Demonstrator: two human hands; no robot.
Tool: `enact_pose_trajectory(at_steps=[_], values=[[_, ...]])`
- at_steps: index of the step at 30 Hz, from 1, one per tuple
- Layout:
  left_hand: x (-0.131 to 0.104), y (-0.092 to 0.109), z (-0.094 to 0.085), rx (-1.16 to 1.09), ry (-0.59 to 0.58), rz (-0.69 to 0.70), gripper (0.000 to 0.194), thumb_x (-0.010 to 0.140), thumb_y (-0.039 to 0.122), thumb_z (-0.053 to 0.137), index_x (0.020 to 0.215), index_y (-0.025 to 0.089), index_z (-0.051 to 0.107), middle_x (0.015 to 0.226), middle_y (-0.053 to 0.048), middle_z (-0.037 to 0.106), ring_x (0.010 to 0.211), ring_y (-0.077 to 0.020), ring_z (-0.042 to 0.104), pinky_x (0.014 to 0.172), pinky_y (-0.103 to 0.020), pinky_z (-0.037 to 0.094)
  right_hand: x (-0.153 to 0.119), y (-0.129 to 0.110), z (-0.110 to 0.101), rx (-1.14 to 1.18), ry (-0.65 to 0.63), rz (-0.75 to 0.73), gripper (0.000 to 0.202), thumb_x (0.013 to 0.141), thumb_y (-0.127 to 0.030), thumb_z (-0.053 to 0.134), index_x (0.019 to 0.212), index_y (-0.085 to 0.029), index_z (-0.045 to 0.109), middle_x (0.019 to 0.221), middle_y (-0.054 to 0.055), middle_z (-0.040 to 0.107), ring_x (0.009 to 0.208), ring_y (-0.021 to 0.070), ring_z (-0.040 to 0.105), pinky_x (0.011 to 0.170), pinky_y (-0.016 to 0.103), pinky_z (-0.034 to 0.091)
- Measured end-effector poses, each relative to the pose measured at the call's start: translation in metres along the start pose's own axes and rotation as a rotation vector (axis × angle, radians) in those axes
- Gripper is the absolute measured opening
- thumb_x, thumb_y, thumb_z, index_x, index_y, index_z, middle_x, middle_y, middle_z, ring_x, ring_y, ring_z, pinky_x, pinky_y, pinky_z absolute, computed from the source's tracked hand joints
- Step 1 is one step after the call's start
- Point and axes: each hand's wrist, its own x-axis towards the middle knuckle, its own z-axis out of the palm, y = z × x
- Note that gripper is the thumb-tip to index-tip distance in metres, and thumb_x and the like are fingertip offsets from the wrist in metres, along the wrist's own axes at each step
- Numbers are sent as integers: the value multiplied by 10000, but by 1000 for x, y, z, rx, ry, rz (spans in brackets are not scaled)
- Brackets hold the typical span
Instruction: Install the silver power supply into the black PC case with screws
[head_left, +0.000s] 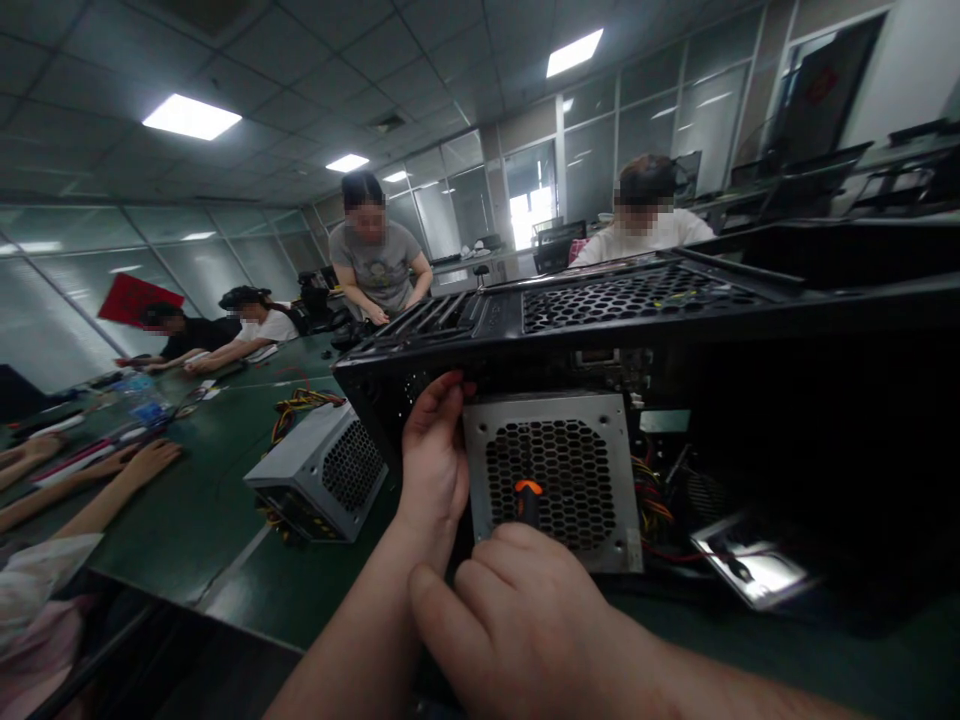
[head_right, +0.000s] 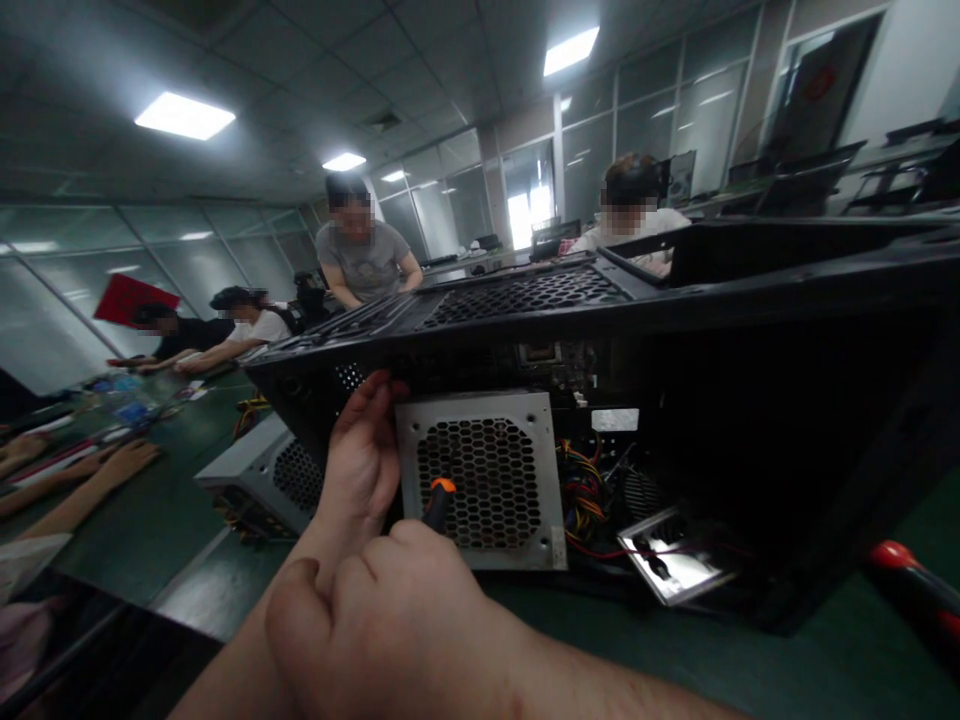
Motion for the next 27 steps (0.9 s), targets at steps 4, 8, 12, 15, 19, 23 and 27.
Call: enact_pose_trajectory(at_steps=[4, 8, 12, 15, 19, 23, 27], values=[[-1, 1, 1, -10, -6, -15, 248, 525, 223, 811, 754, 217, 715, 680, 40, 696, 647, -63, 615, 618, -161, 461, 0, 0, -3, -7, -24, -7, 279, 853, -96, 268, 774, -160, 528, 504, -15, 419, 463, 143, 360, 460, 301, 256], [-3, 1, -4, 7, -1, -3, 214, 579, 220, 786, 780, 227, 712, 695, 42, 694, 659, -64, 624, 640, -171, 470, -2, -1, -4, -26, -98, -17, 144, 867, -200, 414, 826, -154, 545, 568, 17, 519, 531, 123, 454, 536, 251, 337], [-12, -4, -9, 130, -8, 89, 137, 695, 226, 720, 831, 236, 711, 771, 35, 710, 719, -70, 640, 702, -188, 485, -3, -2, -4, -36, -136, -19, 142, 871, -222, 439, 839, -148, 556, 638, 56, 578, 579, 133, 503, 571, 250, 379], [-24, -12, -12, 271, 50, 216, 110, 763, 244, 667, 863, 240, 714, 844, 25, 718, 779, -79, 647, 751, -199, 492, -2, -2, -4, -35, -136, -19, 147, 873, -221, 434, 826, -148, 553, 643, 60, 582, 563, 132, 497, 553, 249, 376], [-41, -17, -16, 446, 100, 490, 128, 797, 235, 636, 897, 251, 715, 831, 22, 711, 811, -89, 645, 793, -214, 499, -1, -2, -3, -25, -97, -14, 191, 887, -194, 373, 790, -159, 533, 576, 24, 527, 491, 137, 443, 479, 266, 328], [-51, -8, -21, 609, 10, 626, 216, 819, 193, 604, 978, 305, 697, 829, 34, 719, 824, -101, 655, 791, -229, 517, -1, -1, -2, -15, -53, -13, 326, 896, -105, 225, 758, -168, 514, 505, -11, 428, 433, 156, 372, 423, 311, 279], [-52, 4, -26, 763, 15, 628, 167, 795, 173, 626, 886, 276, 719, 837, 24, 728, 810, -113, 669, 787, -241, 533, -1, -1, -2, -23, -23, -22, 337, 891, -96, 214, 760, -162, 518, 503, -11, 411, 441, 160, 348, 412, 320, 235]])
